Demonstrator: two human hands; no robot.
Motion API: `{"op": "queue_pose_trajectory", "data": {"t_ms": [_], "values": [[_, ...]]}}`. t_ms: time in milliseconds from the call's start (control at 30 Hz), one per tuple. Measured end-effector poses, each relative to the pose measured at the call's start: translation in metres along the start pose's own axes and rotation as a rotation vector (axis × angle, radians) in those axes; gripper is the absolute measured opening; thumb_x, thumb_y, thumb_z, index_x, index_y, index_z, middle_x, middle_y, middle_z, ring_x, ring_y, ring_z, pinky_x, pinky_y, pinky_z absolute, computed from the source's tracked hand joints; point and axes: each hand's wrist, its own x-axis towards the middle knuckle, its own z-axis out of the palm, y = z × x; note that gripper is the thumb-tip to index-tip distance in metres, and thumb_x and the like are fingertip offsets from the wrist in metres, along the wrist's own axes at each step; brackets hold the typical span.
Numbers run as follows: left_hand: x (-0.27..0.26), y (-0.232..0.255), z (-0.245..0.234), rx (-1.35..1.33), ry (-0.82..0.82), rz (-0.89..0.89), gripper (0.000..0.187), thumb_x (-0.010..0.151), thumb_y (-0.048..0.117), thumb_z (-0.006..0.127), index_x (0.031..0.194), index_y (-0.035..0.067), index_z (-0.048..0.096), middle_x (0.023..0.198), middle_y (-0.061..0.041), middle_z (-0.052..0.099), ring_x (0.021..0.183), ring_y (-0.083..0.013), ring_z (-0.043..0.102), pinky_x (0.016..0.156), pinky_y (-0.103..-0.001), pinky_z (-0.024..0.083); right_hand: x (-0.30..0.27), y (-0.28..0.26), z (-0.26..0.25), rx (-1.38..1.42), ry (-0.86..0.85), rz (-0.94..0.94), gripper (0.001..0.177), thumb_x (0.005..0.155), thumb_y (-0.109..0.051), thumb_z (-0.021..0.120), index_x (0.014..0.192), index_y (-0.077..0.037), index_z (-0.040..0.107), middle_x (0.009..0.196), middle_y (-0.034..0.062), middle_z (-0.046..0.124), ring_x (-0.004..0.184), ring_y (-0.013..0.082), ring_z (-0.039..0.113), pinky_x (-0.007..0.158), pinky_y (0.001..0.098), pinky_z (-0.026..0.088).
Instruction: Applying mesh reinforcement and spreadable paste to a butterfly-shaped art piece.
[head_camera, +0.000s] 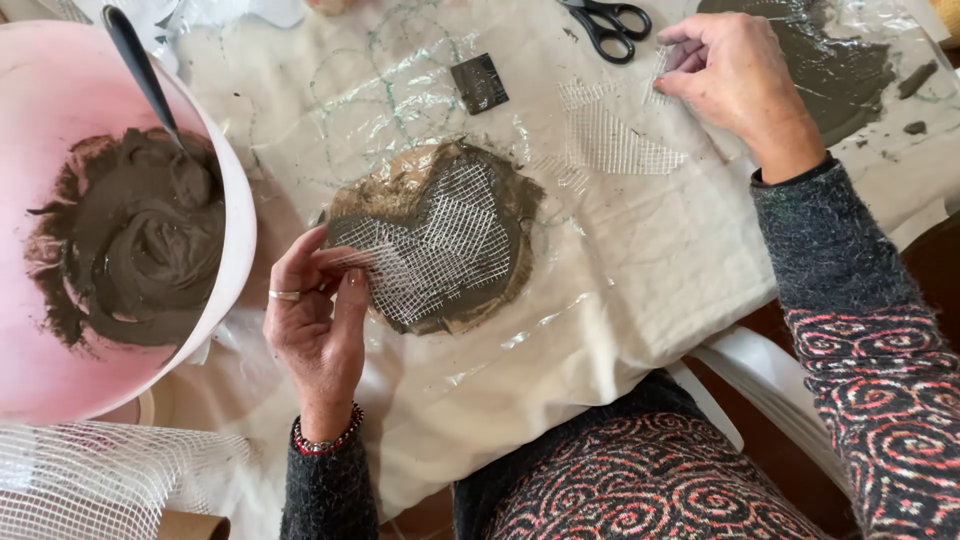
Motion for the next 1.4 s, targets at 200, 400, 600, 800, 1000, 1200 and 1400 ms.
{"op": "queue_pose_trajectory", "data": {"t_ms": [200, 400, 600, 800, 1000, 1200, 1400], "values": [[0.001, 0.003, -0.01, 0.099, -0.045, 0.035, 0.035, 0.097, -0.015, 0.052, 0.129, -0.006, 0.061, 0.109, -0.008, 0.066, 0.1, -0.0106, 0.064, 0.089, -0.024, 0.054, -0.005, -0.027, -0.007, 0.007, 0.097, -0.171, 0.014, 0.095, 0.005, 0.076, 0.109, 0.004, 0.078, 0.096, 0.0141, 0.076, 0.088, 0.0171, 0.073, 0.079, 0.029, 0.057], [-0.013, 0.024, -0.031, -0.001, -0.011, 0.06, 0.041, 0.089, -0.014, 0.039, 0.118, -0.006, 0.066, 0.086, -0.002, 0.059, 0.078, -0.0067, 0.053, 0.072, -0.019, 0.044, -0.002, -0.096, -0.015, 0.51, 0.077, 0.06, 0.009, 0.115, -0.005, 0.072, 0.108, 0.001, 0.071, 0.092, 0.0014, 0.068, 0.075, 0.0025, 0.058, 0.071, 0.0168, 0.047], [-0.03, 0.026, -0.048, -0.085, 0.081, -0.133, 0.042, 0.089, -0.006, 0.04, 0.124, -0.005, 0.063, 0.082, 0.003, 0.052, 0.072, -0.004, 0.04, 0.066, -0.02, 0.036, 0.007, -0.238, 0.007, 0.408, -0.172, -0.261, 0.005, 0.096, 0.005, 0.07, 0.1, 0.005, 0.072, 0.088, 0.0107, 0.071, 0.072, 0.0097, 0.065, 0.064, 0.0218, 0.054], [-0.038, 0.021, -0.055, 0.01, -0.052, -0.236, 0.034, 0.095, -0.001, 0.045, 0.123, -0.004, 0.063, 0.078, 0.006, 0.042, 0.071, -0.0035, 0.038, 0.064, -0.019, 0.035, 0.037, -0.216, 0.001, 0.38, -0.201, -0.111, 0.006, 0.096, 0.002, 0.071, 0.102, 0.0, 0.071, 0.089, 0.0048, 0.07, 0.076, 0.0057, 0.067, 0.067, 0.018, 0.055], [-0.015, 0.034, -0.032, -0.036, -0.189, -0.347, 0.028, 0.101, 0.003, 0.049, 0.126, -0.002, 0.058, 0.082, 0.005, 0.051, 0.071, -0.0034, 0.045, 0.062, -0.02, 0.041, 0.067, -0.043, -0.033, 0.495, 0.046, 0.072, 0.011, 0.109, 0.004, 0.064, 0.1, -0.002, 0.067, 0.093, 0.005, 0.071, 0.077, 0.0076, 0.067, 0.066, 0.0191, 0.048], [-0.008, 0.03, -0.009, 0.049, -0.265, -0.297, 0.009, 0.1, 0.0, 0.06, 0.108, 0.0, 0.056, 0.095, -0.001, 0.069, 0.081, -0.0049, 0.061, 0.072, -0.022, 0.053, 0.085, -0.048, -0.036, 0.539, -0.23, 0.231, 0.004, 0.101, -0.008, 0.068, 0.103, -0.006, 0.068, 0.093, 0.0022, 0.072, 0.082, 0.0073, 0.071, 0.063, 0.0204, 0.049], [-0.006, 0.037, 0.003, 0.202, -0.297, -0.116, 0.01, 0.098, -0.005, 0.058, 0.101, -0.002, 0.067, 0.099, -0.004, 0.071, 0.087, -0.0098, 0.065, 0.078, -0.024, 0.054, 0.085, -0.032, -0.041, 0.632, -0.219, 0.164, 0.009, 0.106, -0.01, 0.067, 0.113, -0.008, 0.071, 0.099, -0.0008, 0.07, 0.08, 0.0057, 0.063, 0.066, 0.0188, 0.047]]}}
